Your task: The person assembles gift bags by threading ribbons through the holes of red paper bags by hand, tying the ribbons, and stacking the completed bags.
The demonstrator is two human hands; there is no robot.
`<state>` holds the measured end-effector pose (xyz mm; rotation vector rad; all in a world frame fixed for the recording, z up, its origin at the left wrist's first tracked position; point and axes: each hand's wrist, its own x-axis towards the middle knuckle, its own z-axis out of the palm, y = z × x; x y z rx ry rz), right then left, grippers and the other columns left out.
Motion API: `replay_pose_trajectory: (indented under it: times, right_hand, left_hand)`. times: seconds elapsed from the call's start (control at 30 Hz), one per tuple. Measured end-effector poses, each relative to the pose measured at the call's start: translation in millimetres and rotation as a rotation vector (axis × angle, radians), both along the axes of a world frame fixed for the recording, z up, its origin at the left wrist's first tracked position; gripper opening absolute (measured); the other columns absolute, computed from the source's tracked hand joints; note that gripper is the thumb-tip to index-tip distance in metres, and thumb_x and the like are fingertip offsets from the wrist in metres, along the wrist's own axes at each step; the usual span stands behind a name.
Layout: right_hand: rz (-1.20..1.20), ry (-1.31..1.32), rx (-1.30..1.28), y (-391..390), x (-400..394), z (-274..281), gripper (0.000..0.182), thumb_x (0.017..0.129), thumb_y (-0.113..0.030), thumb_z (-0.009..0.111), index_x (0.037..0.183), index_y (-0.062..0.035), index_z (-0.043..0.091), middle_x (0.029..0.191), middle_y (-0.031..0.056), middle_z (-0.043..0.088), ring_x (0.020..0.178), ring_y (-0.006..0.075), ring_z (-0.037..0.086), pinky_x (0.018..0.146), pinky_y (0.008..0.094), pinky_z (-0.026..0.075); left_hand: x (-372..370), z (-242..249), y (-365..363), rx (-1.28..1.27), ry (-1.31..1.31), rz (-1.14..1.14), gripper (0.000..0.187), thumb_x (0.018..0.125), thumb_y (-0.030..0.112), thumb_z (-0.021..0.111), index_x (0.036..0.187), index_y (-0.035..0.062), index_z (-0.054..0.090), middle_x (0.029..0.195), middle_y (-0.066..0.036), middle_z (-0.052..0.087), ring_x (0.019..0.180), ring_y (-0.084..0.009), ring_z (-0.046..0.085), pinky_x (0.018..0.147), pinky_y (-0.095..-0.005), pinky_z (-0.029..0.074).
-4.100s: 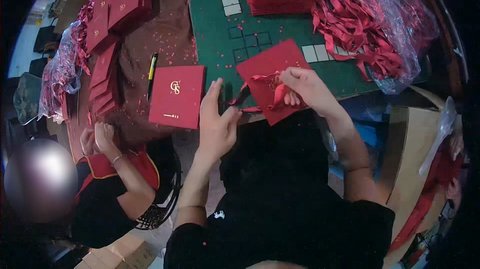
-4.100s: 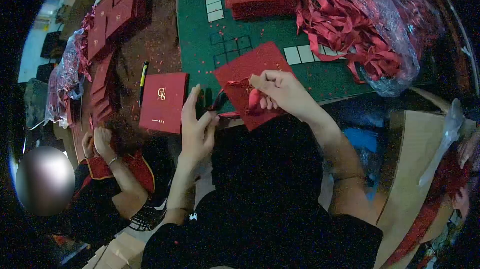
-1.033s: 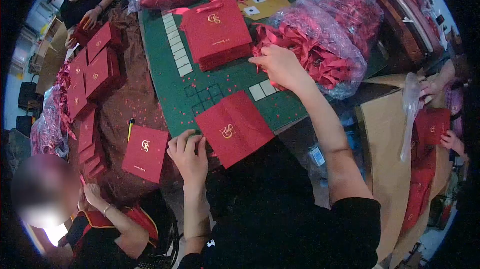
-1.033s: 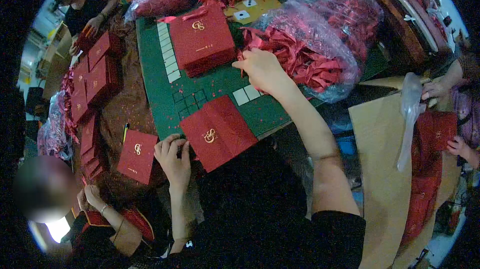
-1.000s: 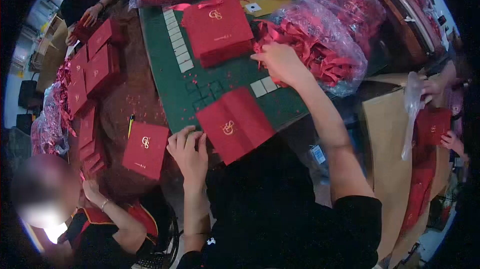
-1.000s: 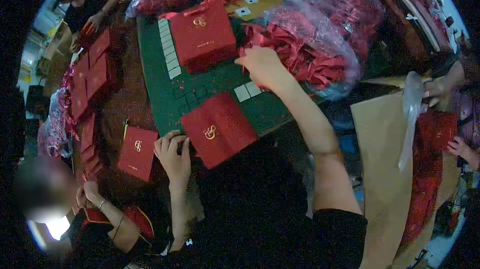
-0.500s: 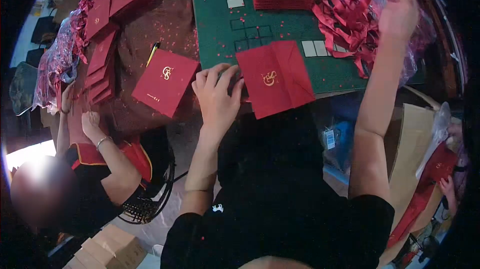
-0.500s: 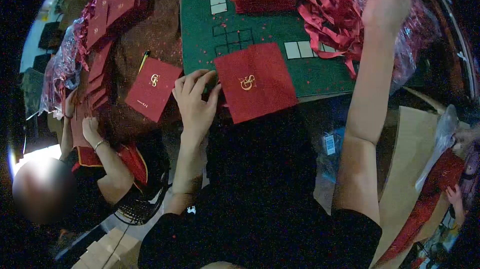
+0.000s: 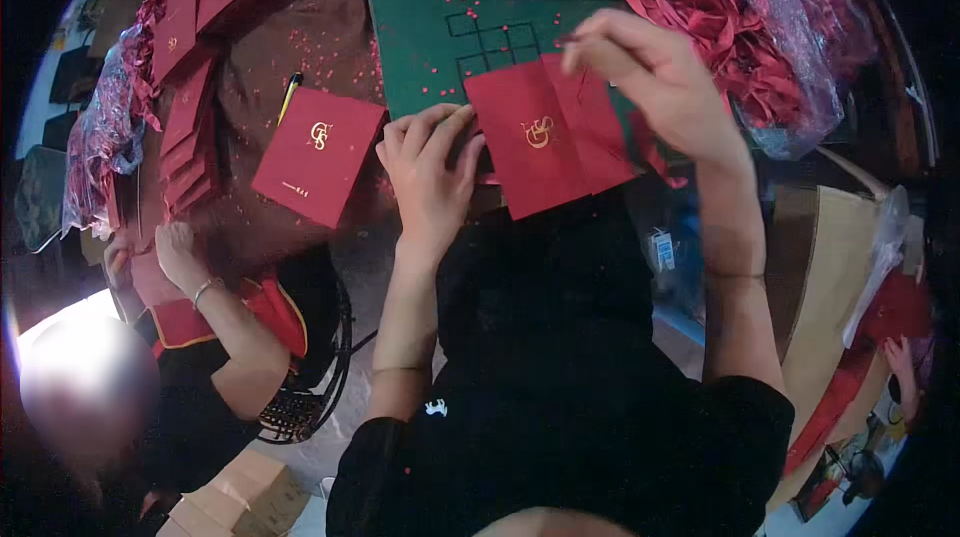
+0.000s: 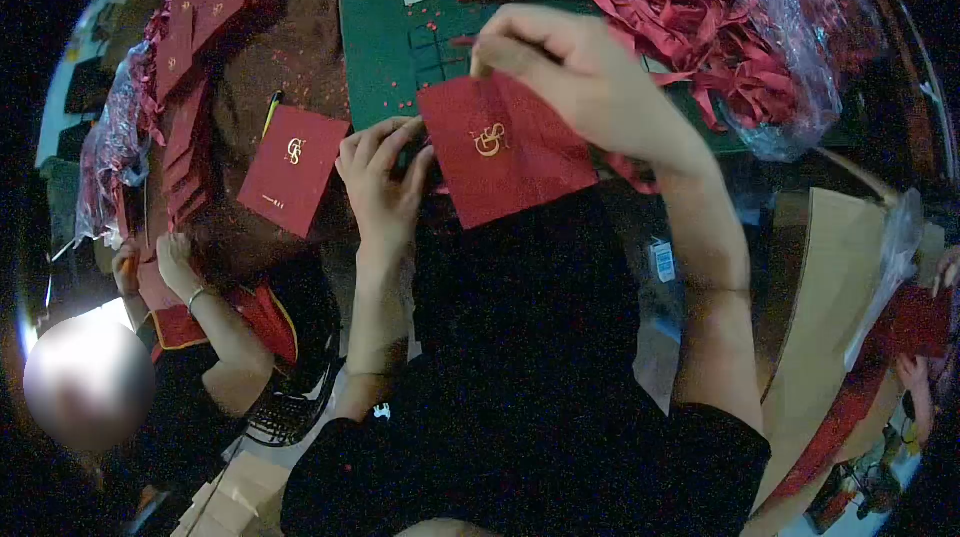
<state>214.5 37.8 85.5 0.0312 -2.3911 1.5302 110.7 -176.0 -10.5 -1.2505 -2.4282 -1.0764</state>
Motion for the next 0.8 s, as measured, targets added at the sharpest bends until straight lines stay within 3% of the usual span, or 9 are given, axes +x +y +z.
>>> replay_pose_trajectory:
  times: [0.1, 0.17, 0.43, 0.5, 0.57, 0.63, 0.8]
  right_hand:
    - [0.099, -0.113, 0.074, -5.4, -23.9, -67.4, 0.023, 0.096, -0.021, 0.051, 0.095, -0.0001, 0.06, 0.083, 0.0118, 0.066, 0.079, 0.0221, 0.063, 0.073, 0.0306, 0.048]
    - [0.153, -0.246, 0.051, -4.7, -28.3, -79.0, 0.026, 0.095, -0.026, 0.053, 0.096, -0.0015, 0.06, 0.082, 0.0143, 0.065, 0.078, 0.0268, 0.063, 0.068, 0.0355, 0.047]
    - [0.184, -0.237, 0.094, -4.7, -30.3, -83.7, 0.027, 0.093, -0.029, 0.055, 0.092, -0.0034, 0.062, 0.079, 0.0173, 0.063, 0.074, 0.0332, 0.061, 0.064, 0.0401, 0.045]
    - [0.194, -0.284, 0.236, -5.9, -32.1, -81.4, 0.027, 0.092, -0.03, 0.055, 0.088, -0.0041, 0.062, 0.077, 0.0186, 0.062, 0.073, 0.036, 0.06, 0.062, 0.0422, 0.044]
    - [0.203, -0.297, 0.277, -7.3, -32.9, -81.2, 0.021, 0.092, -0.023, 0.056, 0.09, -0.0034, 0.061, 0.077, 0.0169, 0.061, 0.073, 0.0323, 0.061, 0.064, 0.0375, 0.045]
    - [0.164, -0.228, 0.307, -9.7, -33.7, -85.4, 0.026, 0.091, -0.029, 0.056, 0.082, -0.0049, 0.061, 0.07, 0.0187, 0.06, 0.068, 0.0369, 0.059, 0.06, 0.0448, 0.043]
    - [0.172, -0.326, 0.366, -11.8, -37.6, -74.0, 0.024, 0.088, -0.027, 0.058, 0.079, -0.0052, 0.063, 0.069, 0.0176, 0.061, 0.07, 0.0377, 0.06, 0.061, 0.0466, 0.045]
  left_hand:
    - [-1.9, -5.2, 0.7, 0.006, 0.028, 0.001, 0.028, 0.071, 0.012, 0.076, 0.098, 0.0141, 0.069, 0.105, 0.004, 0.062, 0.097, -0.0216, 0.05, 0.083, -0.0364, 0.035]
    - [-3.6, -6.8, 1.2, 0.002, 0.034, -0.011, 0.027, 0.071, 0.012, 0.076, 0.097, 0.014, 0.069, 0.105, 0.004, 0.062, 0.097, -0.0215, 0.05, 0.083, -0.0365, 0.035]
    - [-1.1, -6.1, 9.5, 0.0, -0.023, 0.006, 0.024, 0.07, 0.01, 0.075, 0.094, 0.0128, 0.07, 0.104, 0.003, 0.062, 0.097, -0.0219, 0.05, 0.084, -0.0369, 0.035]
    - [-2.8, -6.8, 8.9, 0.007, -0.014, -0.002, 0.022, 0.07, 0.009, 0.075, 0.092, 0.0128, 0.071, 0.103, 0.003, 0.061, 0.097, -0.0221, 0.049, 0.083, -0.0368, 0.036]
    - [-2.0, -6.9, 9.7, 0.008, -0.034, 0.005, 0.022, 0.07, 0.009, 0.075, 0.091, 0.013, 0.072, 0.103, 0.003, 0.061, 0.096, -0.0221, 0.049, 0.083, -0.0366, 0.036]
    - [-1.4, -7.3, 9.7, 0.01, -0.055, 0.012, 0.021, 0.07, 0.009, 0.075, 0.09, 0.0131, 0.072, 0.103, 0.002, 0.061, 0.096, -0.0222, 0.049, 0.083, -0.0365, 0.036]
    - [-1.5, -8.7, 10.4, 0.041, 0.008, -0.016, 0.022, 0.069, 0.008, 0.074, 0.09, 0.0132, 0.072, 0.1, 0.002, 0.06, 0.094, -0.0227, 0.048, 0.079, -0.0367, 0.035]
